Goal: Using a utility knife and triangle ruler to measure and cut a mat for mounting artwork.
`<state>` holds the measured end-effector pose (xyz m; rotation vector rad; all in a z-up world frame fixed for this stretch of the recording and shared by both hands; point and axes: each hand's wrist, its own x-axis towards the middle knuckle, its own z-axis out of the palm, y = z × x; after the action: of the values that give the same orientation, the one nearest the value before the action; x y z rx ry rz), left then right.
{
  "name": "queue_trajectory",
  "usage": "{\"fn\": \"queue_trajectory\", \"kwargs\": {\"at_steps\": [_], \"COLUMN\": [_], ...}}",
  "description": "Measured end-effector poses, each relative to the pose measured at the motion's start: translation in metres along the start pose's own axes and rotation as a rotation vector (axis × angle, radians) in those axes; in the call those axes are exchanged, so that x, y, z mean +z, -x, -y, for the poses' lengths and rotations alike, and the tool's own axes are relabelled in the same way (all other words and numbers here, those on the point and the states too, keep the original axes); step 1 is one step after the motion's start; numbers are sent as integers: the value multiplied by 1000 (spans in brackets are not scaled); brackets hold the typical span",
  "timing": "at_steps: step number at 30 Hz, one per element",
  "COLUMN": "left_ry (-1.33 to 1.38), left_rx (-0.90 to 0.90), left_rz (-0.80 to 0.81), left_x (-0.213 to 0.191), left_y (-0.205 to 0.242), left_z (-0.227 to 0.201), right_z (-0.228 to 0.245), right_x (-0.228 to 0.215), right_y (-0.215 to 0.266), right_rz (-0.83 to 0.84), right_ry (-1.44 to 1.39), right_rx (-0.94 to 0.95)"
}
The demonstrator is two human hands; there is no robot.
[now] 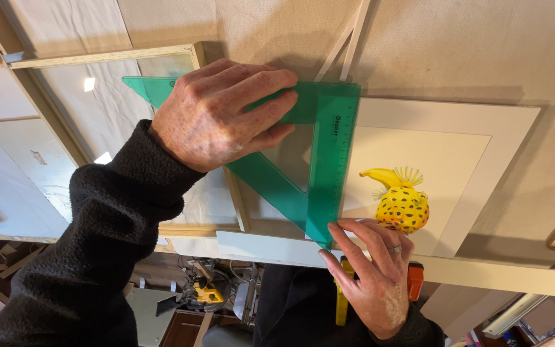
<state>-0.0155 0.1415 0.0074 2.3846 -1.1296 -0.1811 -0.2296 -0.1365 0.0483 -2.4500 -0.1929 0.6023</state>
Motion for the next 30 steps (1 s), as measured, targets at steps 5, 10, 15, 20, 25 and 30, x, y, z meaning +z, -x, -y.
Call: {"fn": "queue_trajectory", "kwargs": {"at_steps": [5, 10, 15, 20, 25, 30], "left_ry": [-1, -24, -86, -113, 21, 233], "left_rx": [1, 14, 28, -311, -802, -1169], "left_rz": [-4, -3, -25, -157, -334, -476], "left_x": [1, 0, -10, -10, 45, 73], "left_y": [1, 0, 1, 12, 11, -4], "left_z": [1, 1, -9, -65, -162, -200], "right_z": [0, 1, 1, -39, -116, -194], "right_x": [0, -1, -18, -56, -120, -126], "right_y": [0, -1, 2, 23, 4, -22], "right_rz": [-5, -10, -48, -141, -16, 109], "right_ry": [4, 14, -19, -301, -138, 74], "right_rx": [2, -3, -4, 158, -34, -284]}}
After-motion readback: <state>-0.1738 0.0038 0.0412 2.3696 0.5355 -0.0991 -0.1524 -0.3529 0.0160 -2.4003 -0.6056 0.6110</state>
